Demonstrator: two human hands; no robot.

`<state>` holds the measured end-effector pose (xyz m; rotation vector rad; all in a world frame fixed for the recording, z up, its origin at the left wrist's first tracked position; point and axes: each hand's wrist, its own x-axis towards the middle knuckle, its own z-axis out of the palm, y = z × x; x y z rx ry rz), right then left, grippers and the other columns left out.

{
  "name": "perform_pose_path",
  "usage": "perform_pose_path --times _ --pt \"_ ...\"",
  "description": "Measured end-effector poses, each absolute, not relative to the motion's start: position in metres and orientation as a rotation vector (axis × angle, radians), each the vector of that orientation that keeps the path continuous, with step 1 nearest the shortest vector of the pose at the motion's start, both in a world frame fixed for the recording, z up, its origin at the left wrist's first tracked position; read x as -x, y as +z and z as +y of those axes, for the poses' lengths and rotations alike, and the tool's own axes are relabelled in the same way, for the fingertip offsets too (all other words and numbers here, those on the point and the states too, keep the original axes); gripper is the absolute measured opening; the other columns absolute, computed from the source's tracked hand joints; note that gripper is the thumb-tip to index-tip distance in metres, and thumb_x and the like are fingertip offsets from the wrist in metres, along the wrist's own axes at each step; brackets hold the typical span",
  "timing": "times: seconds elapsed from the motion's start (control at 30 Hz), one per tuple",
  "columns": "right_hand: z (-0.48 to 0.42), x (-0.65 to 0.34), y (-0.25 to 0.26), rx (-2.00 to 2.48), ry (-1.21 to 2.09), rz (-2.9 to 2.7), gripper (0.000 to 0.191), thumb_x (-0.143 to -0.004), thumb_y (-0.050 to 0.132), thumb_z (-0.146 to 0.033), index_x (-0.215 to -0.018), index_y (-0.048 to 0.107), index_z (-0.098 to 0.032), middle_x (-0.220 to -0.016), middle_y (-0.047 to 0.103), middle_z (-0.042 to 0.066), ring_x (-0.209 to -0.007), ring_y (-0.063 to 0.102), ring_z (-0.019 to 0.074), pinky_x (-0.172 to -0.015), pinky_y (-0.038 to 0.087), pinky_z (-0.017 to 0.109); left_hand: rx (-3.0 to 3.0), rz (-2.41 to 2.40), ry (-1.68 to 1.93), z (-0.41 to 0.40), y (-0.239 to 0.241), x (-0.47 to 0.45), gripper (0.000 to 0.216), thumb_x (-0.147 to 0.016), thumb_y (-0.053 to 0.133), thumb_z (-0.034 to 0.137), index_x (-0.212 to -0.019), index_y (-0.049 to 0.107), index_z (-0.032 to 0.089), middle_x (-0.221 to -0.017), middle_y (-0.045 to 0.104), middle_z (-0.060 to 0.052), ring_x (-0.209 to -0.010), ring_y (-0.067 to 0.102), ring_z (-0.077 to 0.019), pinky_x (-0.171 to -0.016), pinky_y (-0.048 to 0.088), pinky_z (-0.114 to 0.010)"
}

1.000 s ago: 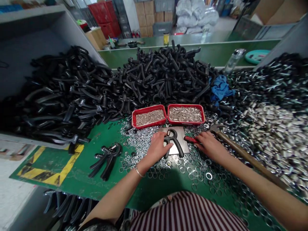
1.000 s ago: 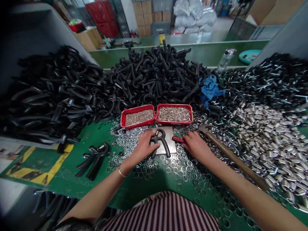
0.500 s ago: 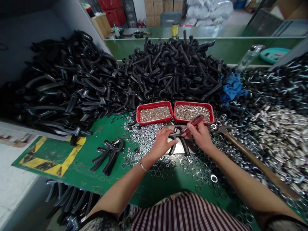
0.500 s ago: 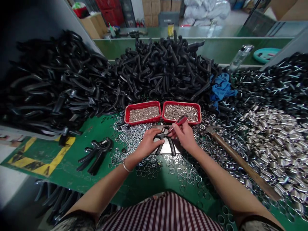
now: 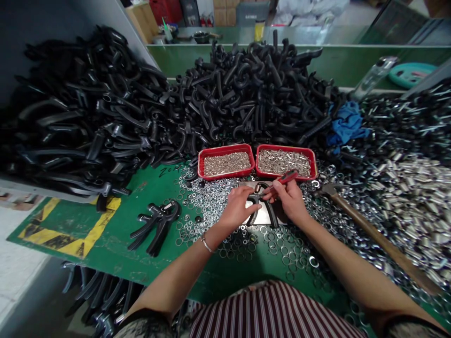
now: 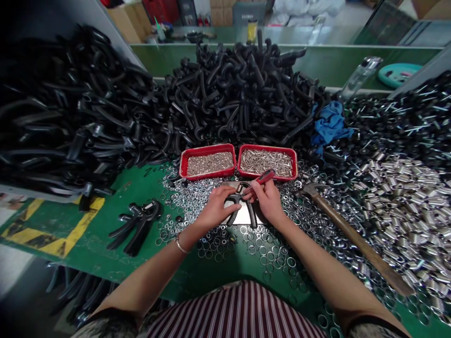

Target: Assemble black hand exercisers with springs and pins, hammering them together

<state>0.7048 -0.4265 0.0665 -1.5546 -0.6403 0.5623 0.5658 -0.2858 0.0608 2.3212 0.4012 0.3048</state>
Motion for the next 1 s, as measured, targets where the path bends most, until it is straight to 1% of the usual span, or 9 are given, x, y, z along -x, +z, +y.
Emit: perform_pose_path --times 0.1,0.27,0.37,0.47,0.53,0.6,0.73,0.87,1.0 --pt "-0.427 -0.700 0.072 1.689 0.489 -0.772 0.029 -0.098 0.050 -0.053 -0.101 0.045 -0.025 -0.088 0.073 0.006 -0.068 0.072 0.0210 -0.057 0.056 0.032 -2.335 0.409 0.257 -0.285 0.061 -0.565 0.048 -0.083 0.076 0.037 -0.125 0.060 0.021 -0.131 0.060 -0.009 -0.125 0.050 -0.0284 -0.111 0.037 -0.046" --pt "-0.413 -0.702 0.088 2.071 0.349 -1.206 0.027 -0.098 0.047 -0.045 -0.106 0.048 -0.019 -0.086 0.070 0.011 -0.075 0.069 0.0261 -0.067 0.051 0.036 -2.358 0.383 0.190 -0.284 0.067 -0.564 0.054 -0.082 0.076 0.039 -0.129 0.058 0.020 -0.135 0.057 -0.010 -0.127 0.049 -0.0303 -0.111 0.035 -0.048" --pt "-0.405 -0.707 0.105 2.022 0.408 -1.358 0.027 -0.097 0.048 -0.044 -0.106 0.050 -0.019 -0.083 0.068 0.008 -0.074 0.067 0.0245 -0.069 0.050 0.037 -2.376 0.428 0.153 -0.285 0.074 -0.564 0.051 -0.083 0.074 0.038 -0.128 0.060 0.020 -0.134 0.058 -0.010 -0.124 0.050 -0.0321 -0.108 0.037 -0.050" --pt "-0.410 -0.704 0.123 1.765 0.622 -1.257 0.024 -0.099 0.045 -0.046 -0.100 0.050 -0.022 -0.072 0.065 0.002 -0.060 0.062 0.0181 -0.063 0.052 0.034 -2.399 0.442 0.137 -0.286 0.079 -0.564 0.049 -0.083 0.073 0.037 -0.128 0.061 0.022 -0.132 0.059 -0.009 -0.121 0.051 -0.0326 -0.106 0.039 -0.050" --pt "-0.418 -0.700 0.129 1.607 0.710 -1.074 0.025 -0.101 0.042 -0.048 -0.099 0.049 -0.024 -0.077 0.067 0.002 -0.058 0.063 0.0158 -0.062 0.055 0.033 -2.414 0.437 0.149 -0.286 0.079 -0.563 0.048 -0.083 0.073 0.038 -0.128 0.061 0.023 -0.134 0.058 -0.008 -0.122 0.050 -0.0328 -0.105 0.039 -0.050" --pt "-0.427 -0.698 0.125 1.541 0.683 -0.887 0.028 -0.099 0.047 -0.053 -0.101 0.048 -0.025 -0.086 0.070 0.003 -0.064 0.068 0.0162 -0.064 0.058 0.033 -2.413 0.437 0.158 -0.286 0.077 -0.562 0.050 -0.084 0.072 0.039 -0.129 0.061 0.023 -0.135 0.057 -0.008 -0.123 0.049 -0.0328 -0.106 0.038 -0.050" --pt "-0.436 -0.703 0.094 1.589 0.636 -0.667 0.036 -0.093 0.056 -0.058 -0.103 0.047 -0.024 -0.089 0.072 0.004 -0.071 0.073 0.0196 -0.061 0.060 0.033 -2.385 0.440 0.139 -0.285 0.074 -0.560 0.051 -0.083 0.073 0.039 -0.129 0.059 0.021 -0.135 0.057 -0.009 -0.125 0.048 -0.0323 -0.108 0.037 -0.050" --pt "-0.438 -0.704 0.074 1.567 0.632 -0.657 0.033 -0.094 0.056 -0.056 -0.104 0.047 -0.025 -0.093 0.074 0.004 -0.073 0.074 0.0203 -0.062 0.059 0.033 -2.387 0.443 0.149 -0.284 0.073 -0.561 0.050 -0.082 0.074 0.038 -0.127 0.060 0.021 -0.134 0.056 -0.009 -0.124 0.049 -0.0319 -0.108 0.037 -0.050" --pt "-0.436 -0.699 0.077 1.636 0.603 -0.698 0.030 -0.097 0.050 -0.055 -0.102 0.046 -0.025 -0.095 0.074 0.006 -0.072 0.074 0.0211 -0.060 0.057 0.033 -2.379 0.442 0.149 -0.284 0.071 -0.562 0.051 -0.082 0.074 0.038 -0.127 0.059 0.020 -0.134 0.056 -0.009 -0.125 0.048 -0.0318 -0.109 0.037 -0.050"
